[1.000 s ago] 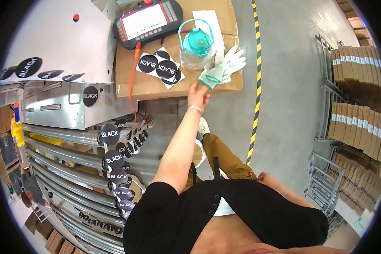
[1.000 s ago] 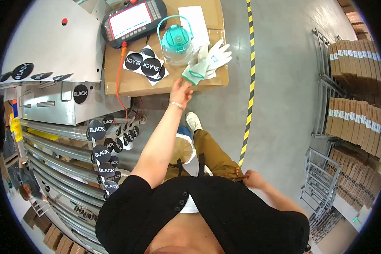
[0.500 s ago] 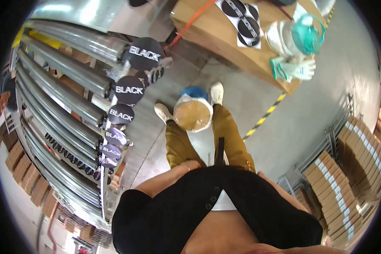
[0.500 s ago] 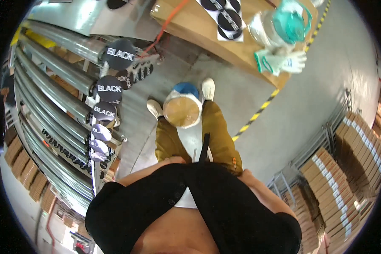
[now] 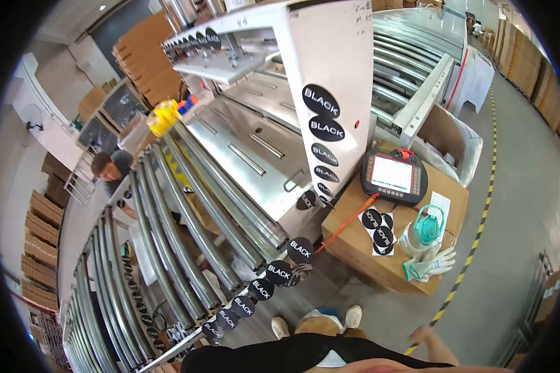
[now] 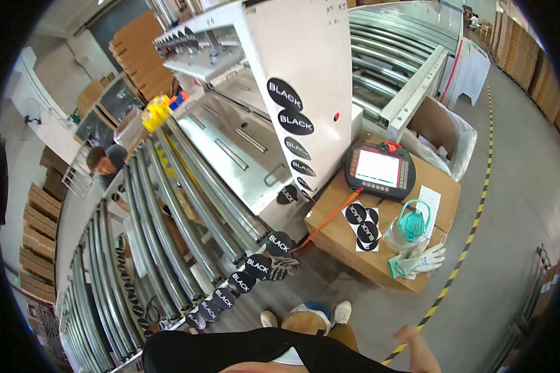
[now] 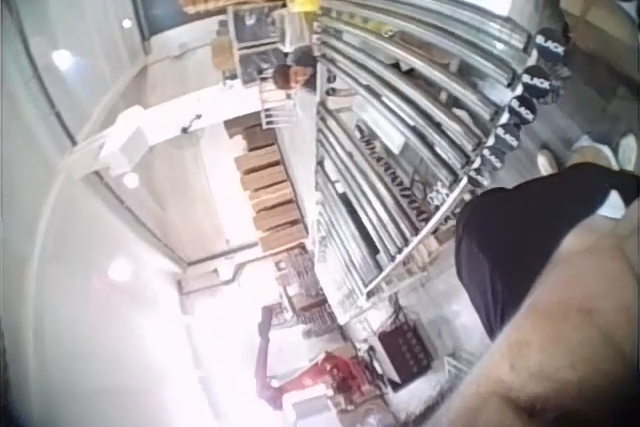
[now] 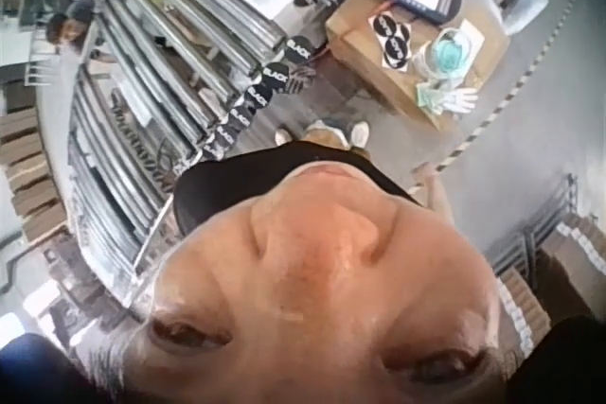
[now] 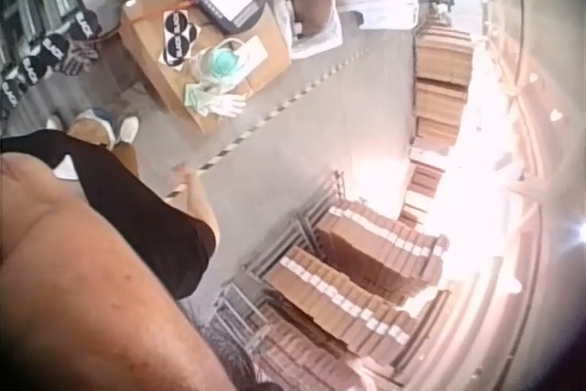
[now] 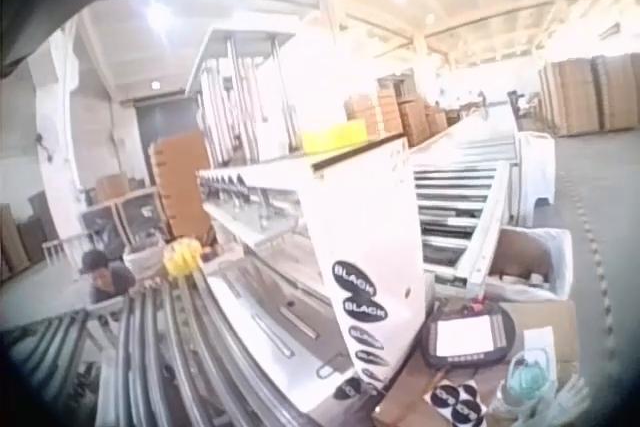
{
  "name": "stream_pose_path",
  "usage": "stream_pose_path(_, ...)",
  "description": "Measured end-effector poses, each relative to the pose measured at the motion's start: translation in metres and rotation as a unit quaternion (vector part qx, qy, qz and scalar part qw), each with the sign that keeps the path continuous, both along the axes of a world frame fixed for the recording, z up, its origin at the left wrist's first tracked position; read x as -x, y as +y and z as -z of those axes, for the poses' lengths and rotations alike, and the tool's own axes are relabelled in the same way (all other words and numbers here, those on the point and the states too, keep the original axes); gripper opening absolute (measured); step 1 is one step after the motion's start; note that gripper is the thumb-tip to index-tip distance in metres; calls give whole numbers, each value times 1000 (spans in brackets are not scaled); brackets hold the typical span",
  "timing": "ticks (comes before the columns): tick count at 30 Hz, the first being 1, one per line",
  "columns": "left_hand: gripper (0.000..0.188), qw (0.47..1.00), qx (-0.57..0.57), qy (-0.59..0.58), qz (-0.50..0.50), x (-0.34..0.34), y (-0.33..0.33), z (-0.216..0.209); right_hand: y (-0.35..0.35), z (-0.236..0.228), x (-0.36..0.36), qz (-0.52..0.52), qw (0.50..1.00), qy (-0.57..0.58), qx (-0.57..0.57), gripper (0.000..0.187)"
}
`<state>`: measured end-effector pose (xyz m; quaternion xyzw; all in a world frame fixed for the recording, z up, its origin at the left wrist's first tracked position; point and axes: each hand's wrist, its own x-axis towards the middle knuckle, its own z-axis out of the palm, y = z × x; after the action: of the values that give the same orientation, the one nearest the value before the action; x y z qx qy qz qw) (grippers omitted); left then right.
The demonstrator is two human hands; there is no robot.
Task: Applying identification labels to industrial machinery while cross-referencing an inventory list.
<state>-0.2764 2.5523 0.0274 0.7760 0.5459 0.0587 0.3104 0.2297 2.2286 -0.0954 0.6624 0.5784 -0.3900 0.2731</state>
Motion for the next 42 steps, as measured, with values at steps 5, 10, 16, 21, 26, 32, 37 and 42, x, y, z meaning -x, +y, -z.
stream_pose_path(5, 25, 996, 52, 22, 74, -34, -64, 8, 203, -77, -17, 54, 966, -22, -250, 31)
stream_pose_path(10, 25, 960, 183, -8, 212, -101, -170, 27, 276, -28, -92, 478, 759, 15, -441, 36)
stream_pose_path(16, 30, 962, 53, -91, 253, -203, -173, 22, 314, -15, -102, 433, 743, 5, -511, 41)
stream_pose_path(21, 54, 928, -91, -9, 361, -344, -103, 6, 353, -50, -99, 461, 804, 98, -363, 45)
stream_pose_path(26, 58, 887, -115, 140, 425, -403, -66, 27, 378, -31, -86, 527, 776, 2, -346, 45)
stream_pose_path(32, 46, 866, -96, 184, 456, -385, -56, 80, 384, -4, -129, 549, 703, 315, -324, 39)
stream_pose_path(37, 30, 906, -130, 91, 393, -368, -49, 88, 374, -41, -121, 507, 646, 395, -412, 25)
stream_pose_path(42, 16, 926, -118, 37, 358, -362, -45, 96, 360, -87, -161, 537, 560, 323, -541, 23)
